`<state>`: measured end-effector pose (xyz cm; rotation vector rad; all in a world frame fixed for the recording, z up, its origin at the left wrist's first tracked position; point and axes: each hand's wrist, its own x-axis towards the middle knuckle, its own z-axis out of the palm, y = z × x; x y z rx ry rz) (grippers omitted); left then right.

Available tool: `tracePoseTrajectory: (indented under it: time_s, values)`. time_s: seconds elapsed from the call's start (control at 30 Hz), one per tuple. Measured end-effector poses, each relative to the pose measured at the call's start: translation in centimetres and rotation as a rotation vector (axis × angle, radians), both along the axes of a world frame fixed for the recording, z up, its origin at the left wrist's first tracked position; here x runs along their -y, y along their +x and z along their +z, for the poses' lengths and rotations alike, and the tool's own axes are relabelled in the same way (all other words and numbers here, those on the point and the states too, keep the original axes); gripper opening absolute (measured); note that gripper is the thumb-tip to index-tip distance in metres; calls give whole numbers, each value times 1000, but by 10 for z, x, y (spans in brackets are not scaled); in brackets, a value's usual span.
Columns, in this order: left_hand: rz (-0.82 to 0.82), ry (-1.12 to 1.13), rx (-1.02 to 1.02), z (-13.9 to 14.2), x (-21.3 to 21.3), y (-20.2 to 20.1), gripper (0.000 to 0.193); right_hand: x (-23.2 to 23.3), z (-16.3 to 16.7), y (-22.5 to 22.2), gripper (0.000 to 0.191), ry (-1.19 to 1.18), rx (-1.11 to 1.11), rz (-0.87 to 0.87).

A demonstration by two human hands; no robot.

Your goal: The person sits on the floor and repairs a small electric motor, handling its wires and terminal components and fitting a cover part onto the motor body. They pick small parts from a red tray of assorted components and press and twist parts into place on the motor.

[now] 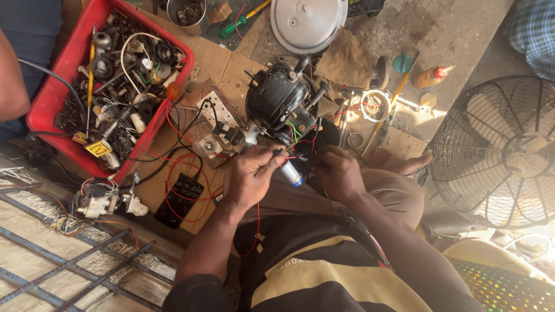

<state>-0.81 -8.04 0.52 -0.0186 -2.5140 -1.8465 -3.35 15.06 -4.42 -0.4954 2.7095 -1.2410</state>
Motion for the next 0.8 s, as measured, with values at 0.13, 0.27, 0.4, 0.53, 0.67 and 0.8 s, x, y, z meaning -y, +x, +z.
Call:
tracePoseTrajectory:
  time_s: [0.13,0.27,0.4,0.53,0.67,0.8]
  values:
    - [35,15,-2,-1,7,-2,21,-22,-8,5,28,-132,111,24]
    - [85,-28,37,-8,7,-2,19,-31,-9,-2,31,-150,80,109]
    - [174,196,73,-17,1,-4,20,-27,-5,-1,35,-219,153,3]
    - [199,217,108,-23,3,-4,24,-28,-1,3,33,-212,240,-92]
    - [145,144,126,-23,11,-1,18,-34,3,-4,30,-85,64,24]
    - [93,50,81,-25,13,3,5,-37,12,-10,23,-43,137,191]
